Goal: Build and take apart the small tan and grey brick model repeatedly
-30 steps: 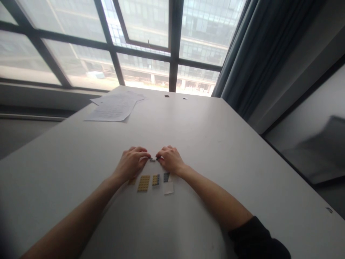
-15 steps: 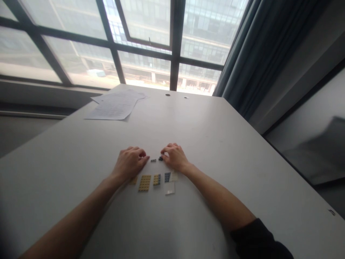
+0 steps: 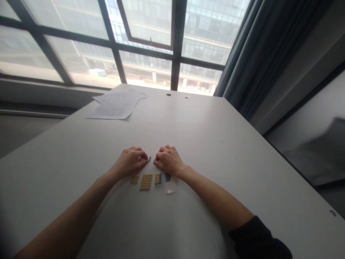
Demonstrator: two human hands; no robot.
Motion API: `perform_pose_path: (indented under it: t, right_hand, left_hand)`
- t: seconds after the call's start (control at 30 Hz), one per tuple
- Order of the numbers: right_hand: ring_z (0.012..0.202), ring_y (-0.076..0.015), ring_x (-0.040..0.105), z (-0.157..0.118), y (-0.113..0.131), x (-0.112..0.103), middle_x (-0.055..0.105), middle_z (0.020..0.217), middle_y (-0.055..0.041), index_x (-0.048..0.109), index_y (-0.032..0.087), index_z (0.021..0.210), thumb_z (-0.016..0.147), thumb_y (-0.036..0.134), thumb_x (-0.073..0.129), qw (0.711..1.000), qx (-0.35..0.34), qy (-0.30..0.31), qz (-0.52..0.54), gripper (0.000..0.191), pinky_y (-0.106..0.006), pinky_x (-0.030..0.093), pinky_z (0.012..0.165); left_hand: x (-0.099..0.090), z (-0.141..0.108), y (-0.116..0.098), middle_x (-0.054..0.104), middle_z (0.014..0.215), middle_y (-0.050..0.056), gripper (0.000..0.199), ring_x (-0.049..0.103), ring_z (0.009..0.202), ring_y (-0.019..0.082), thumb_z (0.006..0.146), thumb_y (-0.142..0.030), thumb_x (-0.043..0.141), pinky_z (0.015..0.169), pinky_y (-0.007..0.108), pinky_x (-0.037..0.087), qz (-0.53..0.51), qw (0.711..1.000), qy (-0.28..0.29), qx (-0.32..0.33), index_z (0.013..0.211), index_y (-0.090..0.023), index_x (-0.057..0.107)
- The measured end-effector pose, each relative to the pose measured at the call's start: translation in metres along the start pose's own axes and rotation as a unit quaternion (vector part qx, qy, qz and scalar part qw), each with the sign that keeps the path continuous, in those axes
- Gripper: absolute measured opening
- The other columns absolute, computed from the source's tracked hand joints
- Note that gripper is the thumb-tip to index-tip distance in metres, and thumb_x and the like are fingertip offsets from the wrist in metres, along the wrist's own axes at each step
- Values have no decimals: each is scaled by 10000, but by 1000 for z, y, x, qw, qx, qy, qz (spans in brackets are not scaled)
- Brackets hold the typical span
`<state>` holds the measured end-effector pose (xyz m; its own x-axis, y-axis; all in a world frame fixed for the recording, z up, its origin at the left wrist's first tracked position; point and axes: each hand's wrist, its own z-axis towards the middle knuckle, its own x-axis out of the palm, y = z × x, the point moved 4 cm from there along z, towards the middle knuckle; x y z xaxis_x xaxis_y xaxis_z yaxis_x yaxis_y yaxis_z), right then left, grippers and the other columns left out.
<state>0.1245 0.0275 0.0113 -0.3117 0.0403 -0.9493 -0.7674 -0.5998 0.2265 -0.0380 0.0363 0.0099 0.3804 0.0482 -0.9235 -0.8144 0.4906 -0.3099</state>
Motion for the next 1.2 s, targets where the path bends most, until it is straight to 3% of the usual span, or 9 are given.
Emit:
perform_pose_path:
  t: [0.2,0.5,0.7,0.83,0.93,1.0,1.1,1.17,1.2]
  right_hand:
    - [1001,-218,505,-1,-6,1,638,1029,-57,690,203,966,787,335,690,999,22,-14,26,222,-359,357,882]
    - [999,-215,506,1,-1,8,638,1005,-47,699,214,887,826,276,626,999,43,-16,21,114,-368,345,873]
    - [1002,-243,497,-1,8,4,625,1020,-78,686,192,934,799,434,642,996,76,-41,2,281,-393,345,878]
    - [981,-248,503,-1,15,3,632,978,-96,696,176,881,803,412,641,997,75,-33,-12,254,-397,348,867]
    - [989,-236,517,1,12,1,646,964,-76,710,191,834,780,345,676,993,87,-42,71,167,-393,351,888]
    - [953,-208,546,1,7,-2,655,959,-63,716,197,823,779,365,675,968,109,-56,220,179,-361,382,868]
    - [818,-169,580,-4,-1,-7,667,923,-69,705,173,908,804,469,607,849,161,-68,498,328,-305,436,740]
    - [767,-161,579,-11,-3,-12,670,897,-76,689,159,948,789,507,600,771,181,-67,607,393,-292,441,690]
    - [761,-160,577,-14,-4,-16,669,892,-75,686,159,952,774,505,616,756,180,-64,626,395,-290,442,688]
  left_hand:
    - [2,0,2,692,922,47,258,586,908,254,745,-327,558,815,384,402,-2,1000,-7,-8,942,-263,712]
    - [4,1,-2,682,900,44,208,576,894,235,767,-305,551,827,367,400,2,1000,-7,1,867,-273,730]
    - [2,1,4,683,905,42,185,574,917,248,746,-319,579,837,378,408,-18,1000,-18,-11,847,-263,723]
    - [-3,3,11,679,857,41,189,593,871,231,729,-361,611,822,370,439,-94,995,-34,-22,829,-245,723]
    - [-4,3,14,691,867,53,284,614,832,215,719,-427,637,789,359,476,-268,961,-10,-68,878,-204,714]
    - [-4,1,16,701,888,70,356,627,818,209,725,-452,645,780,363,493,-419,901,1,-115,943,-174,695]
    - [-6,-2,13,700,885,87,350,630,782,189,726,-422,666,789,373,501,-583,799,-5,-146,955,-158,682]
    - [-8,-2,9,698,875,82,318,622,758,175,715,-400,683,786,369,500,-627,766,-11,-143,927,-163,686]
    - [-9,-2,8,697,870,76,310,618,750,170,708,-394,691,780,363,499,-628,765,-10,-141,921,-168,688]
